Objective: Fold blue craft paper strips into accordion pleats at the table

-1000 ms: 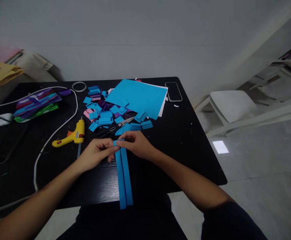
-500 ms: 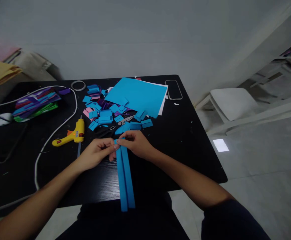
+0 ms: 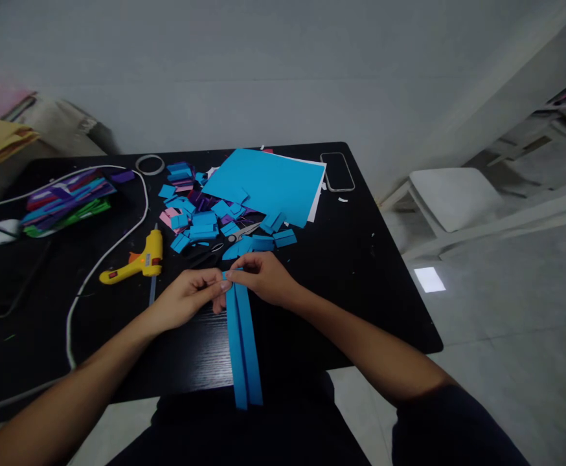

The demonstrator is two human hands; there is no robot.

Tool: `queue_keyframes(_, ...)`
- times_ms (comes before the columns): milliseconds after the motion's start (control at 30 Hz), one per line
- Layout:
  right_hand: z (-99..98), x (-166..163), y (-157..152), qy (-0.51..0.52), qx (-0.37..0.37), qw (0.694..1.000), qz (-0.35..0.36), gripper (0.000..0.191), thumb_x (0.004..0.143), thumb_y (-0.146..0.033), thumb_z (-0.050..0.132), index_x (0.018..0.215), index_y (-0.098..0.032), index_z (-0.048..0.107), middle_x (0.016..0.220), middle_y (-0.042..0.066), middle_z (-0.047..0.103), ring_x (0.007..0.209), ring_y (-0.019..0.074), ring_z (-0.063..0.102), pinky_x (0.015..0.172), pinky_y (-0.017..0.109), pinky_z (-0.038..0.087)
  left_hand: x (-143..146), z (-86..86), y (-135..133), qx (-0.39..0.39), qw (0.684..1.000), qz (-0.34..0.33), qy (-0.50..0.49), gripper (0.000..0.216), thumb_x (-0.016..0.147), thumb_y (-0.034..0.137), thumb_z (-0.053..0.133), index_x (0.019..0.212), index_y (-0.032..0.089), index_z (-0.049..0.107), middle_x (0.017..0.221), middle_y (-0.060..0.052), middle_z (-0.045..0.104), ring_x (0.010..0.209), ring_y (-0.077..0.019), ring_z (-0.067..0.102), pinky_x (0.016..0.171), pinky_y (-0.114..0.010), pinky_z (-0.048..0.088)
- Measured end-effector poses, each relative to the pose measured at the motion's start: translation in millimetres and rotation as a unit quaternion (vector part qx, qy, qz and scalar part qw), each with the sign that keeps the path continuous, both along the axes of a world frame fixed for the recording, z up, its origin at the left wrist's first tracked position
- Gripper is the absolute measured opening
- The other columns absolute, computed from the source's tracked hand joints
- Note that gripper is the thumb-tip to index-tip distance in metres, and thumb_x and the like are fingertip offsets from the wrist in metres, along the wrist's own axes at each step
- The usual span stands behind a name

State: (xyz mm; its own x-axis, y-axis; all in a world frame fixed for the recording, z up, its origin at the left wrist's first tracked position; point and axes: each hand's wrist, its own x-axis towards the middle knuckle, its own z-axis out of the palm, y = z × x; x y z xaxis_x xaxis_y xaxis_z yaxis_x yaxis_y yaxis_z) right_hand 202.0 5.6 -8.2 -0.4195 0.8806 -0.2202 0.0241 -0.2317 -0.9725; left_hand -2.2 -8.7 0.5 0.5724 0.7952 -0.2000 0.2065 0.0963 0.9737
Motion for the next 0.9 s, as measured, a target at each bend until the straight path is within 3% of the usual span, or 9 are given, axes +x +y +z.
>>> queue_keyframes(700,1.7,4.2,1.2,0.019,-0.003,1.0,-0.002,0.022,0.08,-0.038,0.077,0.078,-0.016,0.073,0.068,-0.002,0.065,0.062,0.0118,0.055,0.063,0.026,0.042,-0.9,4.7,-2.0,0.047,0.999,-0.003,-0.002,0.033,0.101,0.037,0.059,0.078,0.015,0.067,0.071,-0.002,0.069,0.066,-0.012,0.067,0.065,-0.023,0.055)
queue_keyframes(800,3.7,6.0,2.3,0.028,-0.012,1.0,0.002,0.022,0.08,-0.039,0.078,0.079,-0.017,0.074,0.07,-0.002,0.067,0.064,0.0127,0.057,0.065,0.027,0.044,-4.1,5.7,-0.2,0.077,0.997,0.033,0.002,0.025,0.098,0.034,0.065,0.083,0.015,0.071,0.07,-0.002,0.071,0.065,-0.0121,0.068,0.064,-0.023,0.056)
queue_keyframes(900,5.9,7.1,3.5,0.042,-0.027,0.999,0.007,0.021,0.078,-0.038,0.079,0.079,-0.018,0.075,0.073,-0.001,0.07,0.068,0.0138,0.06,0.07,0.028,0.047,-7.3,5.1,2.6,0.147,0.983,0.113,-0.004,0.017,0.091,0.03,0.074,0.101,0.016,0.076,0.078,-0.003,0.075,0.068,-0.0128,0.07,0.066,-0.023,0.057)
